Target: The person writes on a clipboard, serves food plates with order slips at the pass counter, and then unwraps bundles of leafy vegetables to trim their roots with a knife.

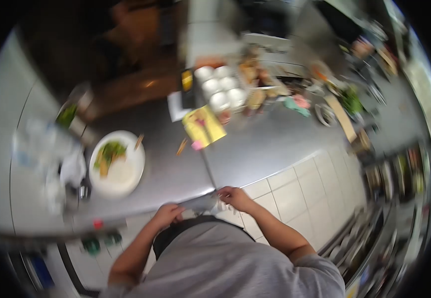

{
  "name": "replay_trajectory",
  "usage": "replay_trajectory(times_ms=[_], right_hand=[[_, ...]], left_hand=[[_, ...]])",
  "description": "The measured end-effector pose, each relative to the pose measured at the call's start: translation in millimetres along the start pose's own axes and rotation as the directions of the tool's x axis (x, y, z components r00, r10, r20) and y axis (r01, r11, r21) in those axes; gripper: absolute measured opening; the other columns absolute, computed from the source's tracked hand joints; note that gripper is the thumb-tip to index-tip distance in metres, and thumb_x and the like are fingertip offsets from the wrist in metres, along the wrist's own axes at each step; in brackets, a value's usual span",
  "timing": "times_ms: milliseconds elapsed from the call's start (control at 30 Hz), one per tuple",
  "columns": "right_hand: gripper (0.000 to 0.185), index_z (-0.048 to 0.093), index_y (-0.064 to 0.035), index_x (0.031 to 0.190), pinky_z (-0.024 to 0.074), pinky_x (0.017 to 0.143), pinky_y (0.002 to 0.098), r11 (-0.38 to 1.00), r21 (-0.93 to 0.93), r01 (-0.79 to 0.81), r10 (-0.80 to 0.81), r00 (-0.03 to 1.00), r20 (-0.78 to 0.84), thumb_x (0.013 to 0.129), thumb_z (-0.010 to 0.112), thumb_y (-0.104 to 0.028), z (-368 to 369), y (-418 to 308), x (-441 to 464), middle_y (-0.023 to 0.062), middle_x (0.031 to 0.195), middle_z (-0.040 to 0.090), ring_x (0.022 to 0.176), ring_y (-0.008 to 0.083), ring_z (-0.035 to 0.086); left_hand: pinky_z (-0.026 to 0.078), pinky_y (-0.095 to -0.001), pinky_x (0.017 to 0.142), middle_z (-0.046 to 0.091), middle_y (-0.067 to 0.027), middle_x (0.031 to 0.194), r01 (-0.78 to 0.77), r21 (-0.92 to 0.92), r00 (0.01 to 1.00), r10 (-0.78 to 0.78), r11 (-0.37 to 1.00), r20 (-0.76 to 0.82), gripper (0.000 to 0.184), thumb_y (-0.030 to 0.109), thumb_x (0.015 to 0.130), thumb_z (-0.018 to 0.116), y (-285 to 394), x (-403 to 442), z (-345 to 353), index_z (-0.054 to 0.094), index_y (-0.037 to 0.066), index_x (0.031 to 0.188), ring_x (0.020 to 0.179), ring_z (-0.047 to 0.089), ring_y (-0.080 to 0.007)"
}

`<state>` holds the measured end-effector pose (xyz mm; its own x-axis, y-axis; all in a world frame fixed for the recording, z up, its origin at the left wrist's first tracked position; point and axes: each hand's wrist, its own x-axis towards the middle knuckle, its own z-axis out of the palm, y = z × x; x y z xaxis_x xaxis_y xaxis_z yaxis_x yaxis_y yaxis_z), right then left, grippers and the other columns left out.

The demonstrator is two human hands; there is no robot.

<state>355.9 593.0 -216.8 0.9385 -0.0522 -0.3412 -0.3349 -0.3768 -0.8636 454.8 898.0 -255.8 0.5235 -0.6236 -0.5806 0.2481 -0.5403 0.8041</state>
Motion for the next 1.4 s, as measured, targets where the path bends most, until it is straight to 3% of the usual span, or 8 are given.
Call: replay_trajectory(times_ms=[200,800,1067,1100,1133,1167,1267,1400], right_hand=[[0.029,0.063,-0.0021,0.112,0.0495,0.063,0.0258,0.967,-0.147,-0.21,0.232,0.96,0.159,0.086,0.066,-0.014,-56.6,76.6,-85.8,0.0054,0.081,0.065,0.07,0.0114,0.06],[0.027,0.062,0.001,0.111,0.0502,0.061,0.0271,0.877,-0.229,-0.422,0.469,0.856,0.217,0.085,0.059,-0.004,-82.4,110.6,-125.1,0.0082,0.087,0.068,0.07,0.0154,0.064],[0.028,0.065,-0.0047,0.111,0.0517,0.065,0.0269,0.808,-0.299,-0.507,0.576,0.788,0.22,0.085,0.065,-0.014,-31.7,62.5,-82.4,0.0061,0.086,0.069,0.072,0.0126,0.064],[0.03,0.065,-0.0075,0.112,0.052,0.066,0.0275,0.814,-0.329,-0.479,0.562,0.792,0.239,0.085,0.066,-0.02,-23.6,54.5,-71.8,0.0063,0.085,0.069,0.073,0.013,0.065],[0.033,0.065,-0.0103,0.113,0.0524,0.066,0.028,0.817,-0.361,-0.45,0.552,0.792,0.263,0.085,0.067,-0.026,-16.4,46.7,-62.1,0.0065,0.084,0.068,0.074,0.0135,0.066],[0.033,0.065,-0.0103,0.113,0.0524,0.066,0.028,0.815,-0.347,-0.463,0.556,0.795,0.244,0.085,0.067,-0.026,-6.7,31.6,-52.3,0.0065,0.084,0.068,0.074,0.0135,0.066],[0.034,0.065,-0.0093,0.113,0.0513,0.07,0.0284,0.852,-0.374,-0.366,0.472,0.845,0.25,0.086,0.066,-0.028,13.6,-17.5,-21.3,0.0066,0.084,0.068,0.077,0.014,0.066],[0.033,0.065,-0.007,0.113,0.0498,0.075,0.0292,0.926,-0.297,-0.232,0.304,0.926,0.225,0.087,0.065,-0.027,42.3,-64.0,9.4,0.0069,0.087,0.068,0.081,0.0167,0.065]], left_hand=[[0.053,-0.0391,0.072,0.07,-0.0147,0.078,0.155,0.466,0.98,-0.077,0.871,-0.182,0.032,0.031,0.08,0.063,-161.7,58.1,109.3,0.07,0.002,0.092,0.076,0.068,-0.0291],[0.045,-0.0409,0.099,0.046,-0.0195,0.128,0.345,-0.235,0.511,-0.392,0.909,-0.765,0.041,0.025,0.081,0.067,-182.6,65.4,68.9,0.058,0.009,0.117,0.113,0.055,-0.0383],[0.035,-0.0405,0.107,0.047,-0.0132,0.14,0.346,0.25,0.633,-0.028,0.904,-0.774,0.051,0.038,0.092,0.049,-184.2,93.4,2.1,0.046,0.013,0.136,0.13,0.041,-0.0331],[0.039,-0.0406,0.104,0.048,-0.0176,0.138,0.157,-0.191,0.693,-0.245,0.969,-0.678,0.054,0.038,0.092,0.05,-197.2,107.2,-7.3,0.045,0.008,0.136,0.127,0.044,-0.0336],[0.057,-0.0351,0.053,0.054,-0.0149,0.129,0.207,-0.139,0.708,-0.246,0.968,-0.662,0.062,0.047,0.089,0.053,-212.3,113.7,-13.0,0.04,0.015,0.14,0.096,0.064,-0.0264],[0.057,-0.0357,0.05,0.057,-0.0147,0.124,0.203,-0.184,0.697,-0.274,0.962,-0.663,0.056,0.043,0.089,0.052,-223.1,120.5,-13.9,0.046,0.012,0.135,0.094,0.065,-0.0274],[0.042,-0.0458,0.097,0.058,-0.0161,0.123,0.135,0.386,0.659,0.208,0.913,-0.723,0.041,0.031,0.091,0.053,-228.9,109.4,-28.2,0.056,0.007,0.124,0.116,0.053,-0.0341],[0.046,-0.0463,0.088,0.064,-0.0188,0.105,0.097,0.455,0.517,0.346,0.885,-0.783,0.025,0.02,0.087,0.056,-237.6,68.5,-38.9,0.065,0.005,0.105,0.099,0.058,-0.0383]])
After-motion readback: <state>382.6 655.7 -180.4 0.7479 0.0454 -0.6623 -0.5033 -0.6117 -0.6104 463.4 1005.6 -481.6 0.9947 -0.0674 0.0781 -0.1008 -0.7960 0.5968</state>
